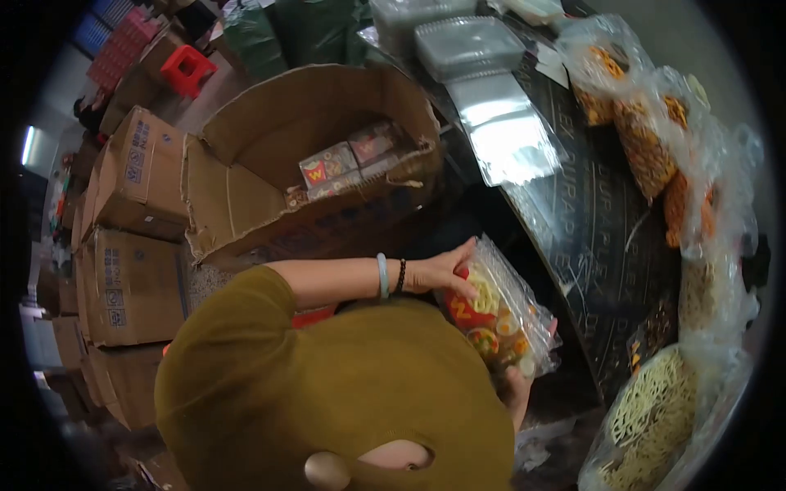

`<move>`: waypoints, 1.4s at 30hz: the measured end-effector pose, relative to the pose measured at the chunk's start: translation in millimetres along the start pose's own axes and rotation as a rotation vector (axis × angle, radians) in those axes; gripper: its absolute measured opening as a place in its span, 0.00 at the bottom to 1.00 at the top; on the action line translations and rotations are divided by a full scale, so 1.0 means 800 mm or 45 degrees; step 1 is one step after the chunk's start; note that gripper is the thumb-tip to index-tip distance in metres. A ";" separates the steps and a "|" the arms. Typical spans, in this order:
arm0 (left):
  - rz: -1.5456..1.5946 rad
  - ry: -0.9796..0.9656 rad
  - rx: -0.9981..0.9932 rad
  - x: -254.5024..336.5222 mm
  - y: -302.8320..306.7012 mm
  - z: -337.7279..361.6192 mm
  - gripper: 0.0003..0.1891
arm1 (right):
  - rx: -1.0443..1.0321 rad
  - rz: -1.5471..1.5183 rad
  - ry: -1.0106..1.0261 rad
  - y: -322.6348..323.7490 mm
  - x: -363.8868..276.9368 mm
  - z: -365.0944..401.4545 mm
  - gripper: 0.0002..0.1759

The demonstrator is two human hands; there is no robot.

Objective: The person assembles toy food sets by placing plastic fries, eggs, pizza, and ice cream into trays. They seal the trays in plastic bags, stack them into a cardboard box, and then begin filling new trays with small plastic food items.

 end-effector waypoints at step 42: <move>-1.027 1.068 0.771 -0.090 0.652 0.298 0.47 | -1.030 2.732 1.343 -0.517 0.129 -0.431 0.42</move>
Point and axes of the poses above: each hand's wrist, its own z-axis away from the middle knuckle, its own y-axis out of the back of the hand, x = y × z, the point moved 5 cm from there along -z, towards the middle knuckle
